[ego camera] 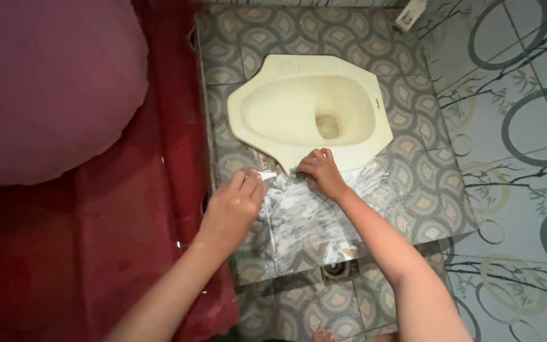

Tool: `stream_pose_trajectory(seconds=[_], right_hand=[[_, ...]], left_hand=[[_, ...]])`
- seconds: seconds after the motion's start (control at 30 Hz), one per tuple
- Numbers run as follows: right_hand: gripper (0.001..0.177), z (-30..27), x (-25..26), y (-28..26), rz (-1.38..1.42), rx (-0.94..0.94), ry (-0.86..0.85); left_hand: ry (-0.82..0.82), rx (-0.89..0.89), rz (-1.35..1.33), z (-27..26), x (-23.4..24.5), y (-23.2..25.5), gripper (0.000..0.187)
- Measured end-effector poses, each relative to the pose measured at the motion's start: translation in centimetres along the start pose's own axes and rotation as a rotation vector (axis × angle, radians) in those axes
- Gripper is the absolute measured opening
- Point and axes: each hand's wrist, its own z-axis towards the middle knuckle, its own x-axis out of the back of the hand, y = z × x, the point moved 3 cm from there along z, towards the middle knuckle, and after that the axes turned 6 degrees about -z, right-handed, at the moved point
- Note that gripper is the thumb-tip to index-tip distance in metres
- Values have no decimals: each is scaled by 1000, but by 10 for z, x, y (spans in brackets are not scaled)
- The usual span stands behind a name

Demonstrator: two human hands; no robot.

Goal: The person applies a cleaning agent to the rim of a squat toilet and scrubs the surface by hand. They then use a small plastic scoop to pour water from a bucket, rinsing the toilet and the surrounding floor.

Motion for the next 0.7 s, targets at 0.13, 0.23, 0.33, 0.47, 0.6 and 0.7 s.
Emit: stream_pose_trajectory(seconds=[0.13, 0.23, 0.33, 0.47, 0.6, 0.7], right_hand=[[30, 9, -3, 4, 12, 36, 23], [32, 41, -14, 9, -23, 9, 38], [13, 84, -37, 0, 57, 18, 121], [14, 144, -69, -20, -24, 77, 201], [17, 179, -82, -28, -56, -24, 205], [28, 179, -78, -33, -15, -87, 223]], left_hand=[[21, -4, -2, -1, -3, 0, 21], [32, 11, -11, 0, -4, 0, 20], [9, 8, 9, -1, -5, -1, 26], [34, 18, -18, -1, -5, 0, 23], [10, 10, 4, -1, -5, 1, 32], [-21, 30, -6, -1, -5, 2, 31]])
